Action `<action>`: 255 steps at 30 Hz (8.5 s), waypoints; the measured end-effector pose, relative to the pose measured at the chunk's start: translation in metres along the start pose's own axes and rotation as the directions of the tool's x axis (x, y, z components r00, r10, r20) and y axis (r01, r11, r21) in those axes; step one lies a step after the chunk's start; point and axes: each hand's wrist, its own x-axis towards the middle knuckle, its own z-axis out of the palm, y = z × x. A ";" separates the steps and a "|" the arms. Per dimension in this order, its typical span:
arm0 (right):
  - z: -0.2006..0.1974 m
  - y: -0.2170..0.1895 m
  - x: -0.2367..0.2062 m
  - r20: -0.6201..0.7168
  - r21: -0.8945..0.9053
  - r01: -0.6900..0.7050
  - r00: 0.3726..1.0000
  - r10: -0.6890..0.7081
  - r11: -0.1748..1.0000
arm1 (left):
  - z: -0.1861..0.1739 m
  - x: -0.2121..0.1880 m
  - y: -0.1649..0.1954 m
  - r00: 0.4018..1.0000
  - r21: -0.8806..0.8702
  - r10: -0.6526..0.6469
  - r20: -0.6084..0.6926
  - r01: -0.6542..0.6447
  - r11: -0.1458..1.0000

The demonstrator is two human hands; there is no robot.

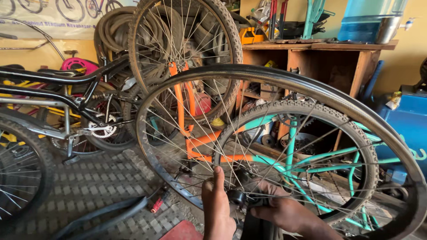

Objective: The person holds a bicycle wheel and wipes the rim and spokes with a dark cloth. They rotate the wheel to clean different sections, focusing on the metal parts of the wheel.

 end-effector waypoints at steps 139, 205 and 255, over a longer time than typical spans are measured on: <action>-0.001 -0.054 -0.016 0.007 -0.816 0.092 0.989 -0.150 0.571 | 0.010 -0.029 0.023 0.929 -0.318 -0.370 0.021 0.357 0.878; 0.025 -0.011 -0.018 -0.600 -0.678 0.024 0.560 -0.571 0.735 | -0.014 -0.011 0.048 0.964 -0.036 -0.029 -0.265 0.020 0.999; 0.050 -0.092 -0.022 -0.236 -0.902 0.197 0.519 -0.821 0.384 | -0.008 -0.046 0.085 0.899 0.954 0.338 0.278 -0.300 0.015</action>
